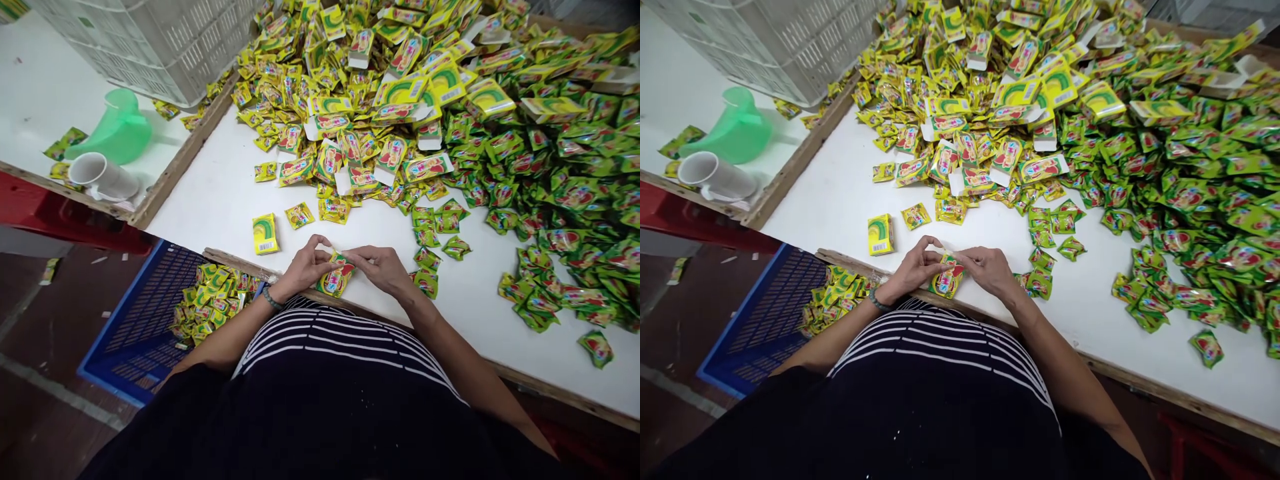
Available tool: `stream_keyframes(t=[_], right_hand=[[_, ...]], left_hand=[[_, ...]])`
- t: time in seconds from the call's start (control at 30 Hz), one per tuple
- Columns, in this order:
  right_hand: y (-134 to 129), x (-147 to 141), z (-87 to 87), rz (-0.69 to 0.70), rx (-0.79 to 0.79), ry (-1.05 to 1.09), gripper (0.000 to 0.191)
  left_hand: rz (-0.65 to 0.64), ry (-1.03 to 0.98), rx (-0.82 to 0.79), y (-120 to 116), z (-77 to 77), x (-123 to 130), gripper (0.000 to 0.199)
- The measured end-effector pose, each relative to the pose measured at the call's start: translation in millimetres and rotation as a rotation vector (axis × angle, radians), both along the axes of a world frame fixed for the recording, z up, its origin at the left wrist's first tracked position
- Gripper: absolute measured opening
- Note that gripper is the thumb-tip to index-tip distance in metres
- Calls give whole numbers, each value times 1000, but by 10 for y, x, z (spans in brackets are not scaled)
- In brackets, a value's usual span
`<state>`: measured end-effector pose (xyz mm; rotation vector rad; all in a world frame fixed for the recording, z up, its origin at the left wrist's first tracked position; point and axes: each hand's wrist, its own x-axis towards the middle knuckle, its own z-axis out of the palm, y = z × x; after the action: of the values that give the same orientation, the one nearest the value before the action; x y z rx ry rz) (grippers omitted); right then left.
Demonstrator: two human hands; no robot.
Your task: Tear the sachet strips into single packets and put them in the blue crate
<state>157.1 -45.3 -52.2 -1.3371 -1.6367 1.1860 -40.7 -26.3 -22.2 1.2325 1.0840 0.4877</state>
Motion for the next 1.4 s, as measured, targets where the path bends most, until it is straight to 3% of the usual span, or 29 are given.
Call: stream_keyframes(t=[0.13,0.33,0.57,0.7,0.9,0.97,1.2,1.4], right_hand=[[55,-1,45,-24,-33,-2,17],[210,108,77,34,-264,121,30],[361,176,144,199,-185,66,16],[262,210,156,254,-124,65,17],[-55,226,-4,-12,-167,203,21],[-63,231,-11,-26,-176,220,21],[225,318,100,212,-196,124,16],[240,333,123,251,-143,11,16]], left_hand=[[-11,-16,-2,6,23,10,53],[-82,26,34,10,52,14,54],[-129,60,78,20,83,-11,52],[-123,84,107,4,102,-15,54],[-148,177,214,-18,141,-6,48],[-154,181,219,-11,153,-3,47],[-179,245,212,23,152,9,51],[-176,231,205,25,144,14,51]])
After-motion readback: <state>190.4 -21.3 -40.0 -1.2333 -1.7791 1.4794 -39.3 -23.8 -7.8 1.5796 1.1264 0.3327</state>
